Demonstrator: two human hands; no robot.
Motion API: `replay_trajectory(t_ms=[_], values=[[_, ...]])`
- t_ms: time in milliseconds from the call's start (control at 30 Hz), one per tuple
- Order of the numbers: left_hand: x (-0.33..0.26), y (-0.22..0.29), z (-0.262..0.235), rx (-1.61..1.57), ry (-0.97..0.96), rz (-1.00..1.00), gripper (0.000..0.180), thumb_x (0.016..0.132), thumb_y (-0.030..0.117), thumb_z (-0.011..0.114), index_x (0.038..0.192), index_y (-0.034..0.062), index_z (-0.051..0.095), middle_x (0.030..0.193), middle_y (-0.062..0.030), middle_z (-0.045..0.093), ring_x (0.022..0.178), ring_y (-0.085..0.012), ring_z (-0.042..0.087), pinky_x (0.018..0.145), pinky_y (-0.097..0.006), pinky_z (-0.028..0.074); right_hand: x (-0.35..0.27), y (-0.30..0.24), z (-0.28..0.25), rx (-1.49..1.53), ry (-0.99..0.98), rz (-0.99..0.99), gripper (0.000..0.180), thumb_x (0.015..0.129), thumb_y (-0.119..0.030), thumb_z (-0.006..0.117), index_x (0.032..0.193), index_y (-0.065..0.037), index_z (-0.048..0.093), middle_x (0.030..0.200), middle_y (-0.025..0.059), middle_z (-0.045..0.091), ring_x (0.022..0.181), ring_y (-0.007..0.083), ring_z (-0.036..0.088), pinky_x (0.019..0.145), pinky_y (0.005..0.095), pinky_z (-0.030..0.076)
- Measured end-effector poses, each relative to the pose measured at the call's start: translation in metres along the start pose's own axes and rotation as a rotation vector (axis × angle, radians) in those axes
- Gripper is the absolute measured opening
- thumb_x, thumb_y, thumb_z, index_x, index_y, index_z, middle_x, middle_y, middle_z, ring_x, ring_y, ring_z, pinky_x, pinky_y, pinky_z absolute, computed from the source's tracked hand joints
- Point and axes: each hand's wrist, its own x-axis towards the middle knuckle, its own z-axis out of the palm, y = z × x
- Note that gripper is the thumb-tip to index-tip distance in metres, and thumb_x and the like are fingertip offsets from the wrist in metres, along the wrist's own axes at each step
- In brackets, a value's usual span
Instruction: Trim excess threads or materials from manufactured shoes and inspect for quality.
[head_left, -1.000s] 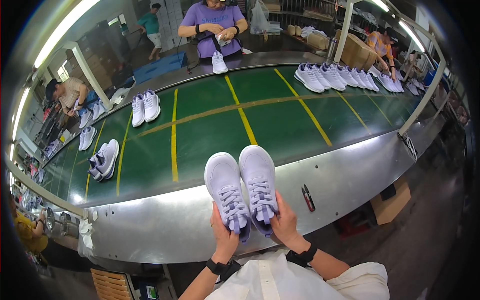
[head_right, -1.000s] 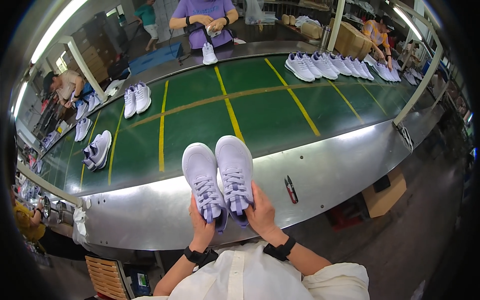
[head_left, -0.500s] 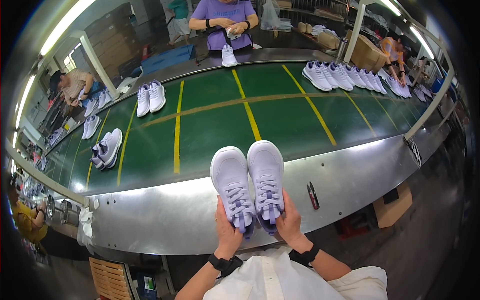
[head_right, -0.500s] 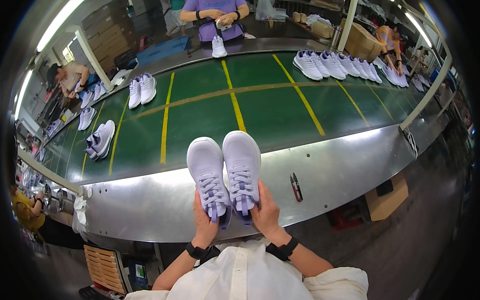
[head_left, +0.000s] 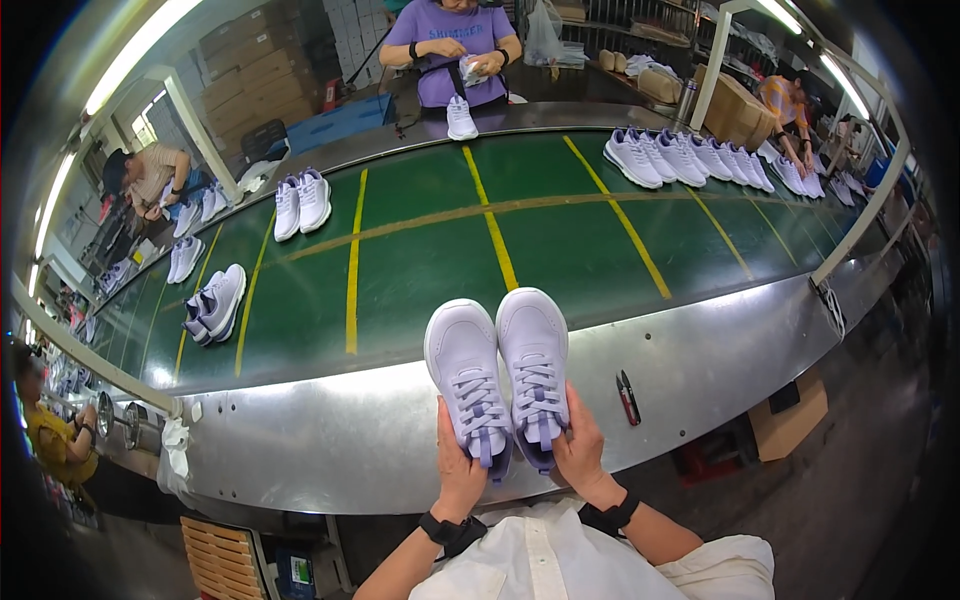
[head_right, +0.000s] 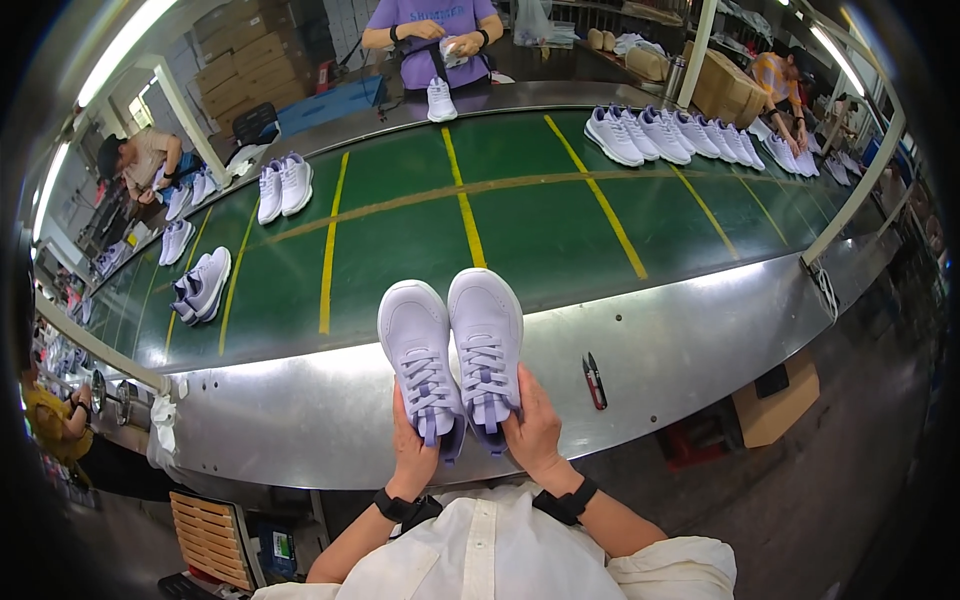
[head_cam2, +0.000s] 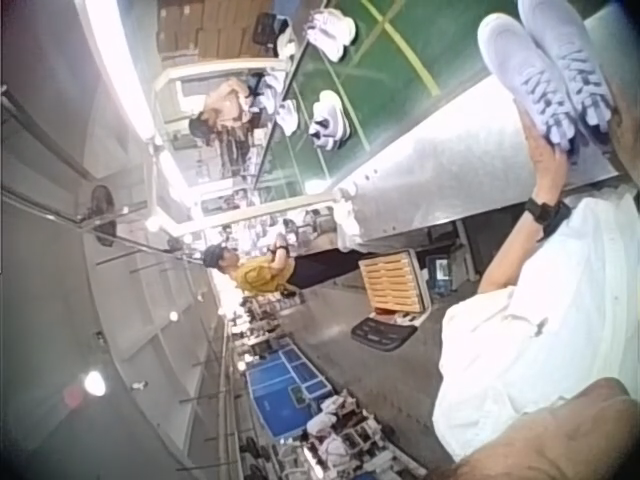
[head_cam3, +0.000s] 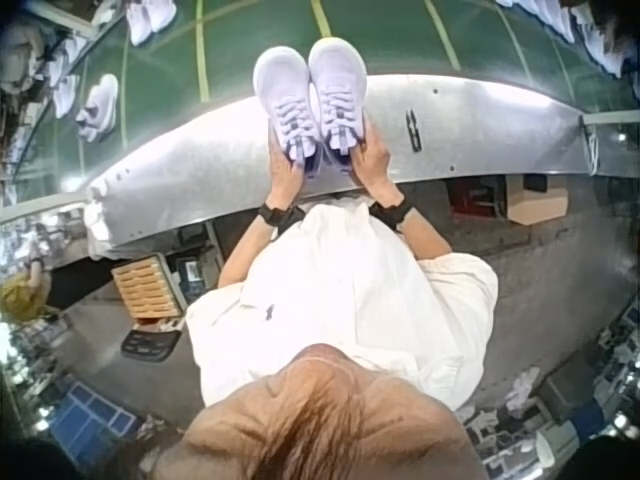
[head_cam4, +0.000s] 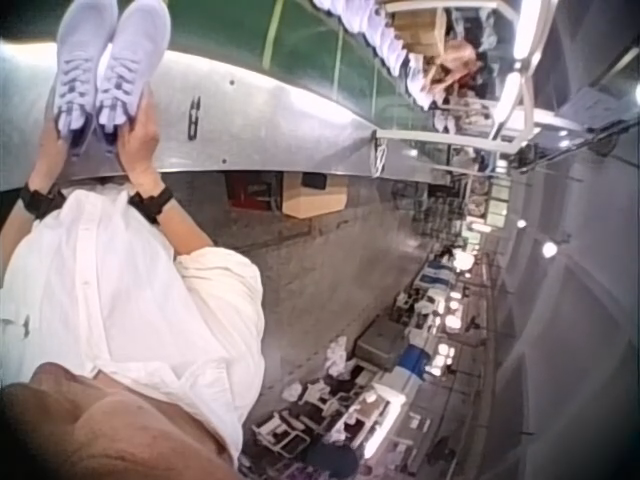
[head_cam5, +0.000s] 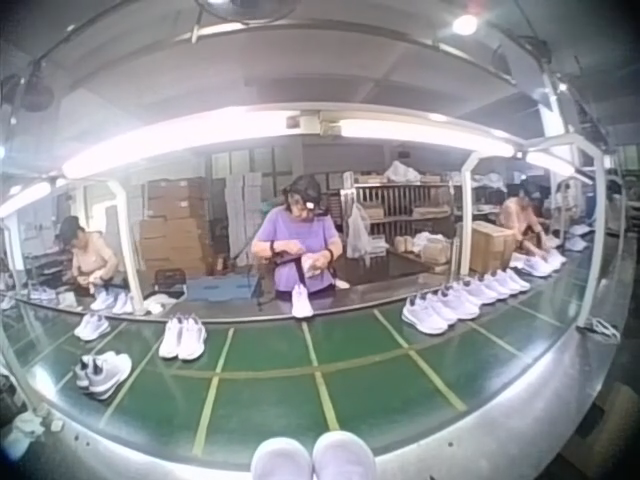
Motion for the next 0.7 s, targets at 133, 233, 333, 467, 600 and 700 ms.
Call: replay_trajectory(t_ms=[133, 233, 333, 467, 600, 700], values=[[0.005, -0.005, -0.008, 0.024, -0.04, -0.013, 0.078, 0.089, 0.018, 0.057, 0.149, -0.0035, 0.013, 0.15, -0.0285, 0.025, 0.138, -0.0389, 0.03, 0.113, -0.041, 0.025, 0.007, 0.004, 0.002, 0.008, 0.027, -0.084, 0.054, 0.089, -0.019, 0.058, 0.138, 0.0, 0.043, 0.12, 0.0251, 0.059, 0.105, 0.0375, 0.062, 0.086, 0.0386, 0.049], [0.024, -0.011, -0.008, -0.121, -0.182, -0.211, 0.077, 0.089, 0.021, 0.06, 0.147, -0.0065, 0.018, 0.147, -0.0294, 0.03, 0.137, -0.0386, 0.032, 0.112, -0.039, 0.026, 0.021, 0.011, 0.0, 0.128, -0.178, 0.19, 0.052, 0.092, -0.021, 0.055, 0.137, 0.001, 0.043, 0.121, 0.0239, 0.059, 0.105, 0.0336, 0.062, 0.088, 0.0374, 0.048], [0.049, -0.017, 0.001, -0.15, -0.25, -0.319, 0.06, 0.092, 0.034, 0.057, 0.131, -0.0088, 0.041, 0.127, -0.029, 0.052, 0.122, -0.0413, 0.048, 0.101, -0.04, 0.038, 0.031, 0.028, -0.006, 0.159, -0.301, 0.395, 0.049, 0.094, -0.027, 0.052, 0.138, -0.006, 0.044, 0.122, 0.0221, 0.059, 0.111, 0.0359, 0.059, 0.089, 0.0388, 0.048], [0.047, 0.019, -0.016, 0.104, -0.112, -0.09, 0.052, 0.09, 0.038, 0.059, 0.122, -0.0021, 0.052, 0.102, -0.0225, 0.063, 0.099, -0.0421, 0.058, 0.09, -0.041, 0.044, 0.022, 0.046, -0.012, 0.262, -0.203, 0.204, 0.046, 0.096, -0.031, 0.049, 0.133, -0.004, 0.049, 0.11, 0.0212, 0.064, 0.1, 0.0349, 0.063, 0.083, 0.0377, 0.049], [0.046, 0.071, -0.024, 0.503, 0.029, 0.257, 0.056, 0.086, 0.043, 0.062, 0.124, 0.0036, 0.054, 0.093, -0.0184, 0.063, 0.09, -0.0361, 0.06, 0.086, -0.044, 0.045, 0.013, 0.045, -0.032, 0.225, -0.267, 0.448, 0.035, 0.097, -0.024, 0.046, 0.122, -0.001, 0.057, 0.096, 0.0153, 0.067, 0.08, 0.019, 0.065, 0.073, 0.0331, 0.05], [0.037, 0.088, 0.001, 0.777, -0.266, 0.414, 0.06, 0.081, 0.053, 0.063, 0.124, 0.0116, 0.056, 0.082, -0.0138, 0.063, 0.08, -0.0321, 0.062, 0.076, -0.052, 0.045, -0.014, 0.076, -0.025, 0.046, -0.396, 0.44, 0.03, 0.096, -0.024, 0.047, 0.114, -0.006, 0.062, 0.082, 0.0077, 0.068, 0.068, 0.0145, 0.063, 0.062, 0.0319, 0.05]])
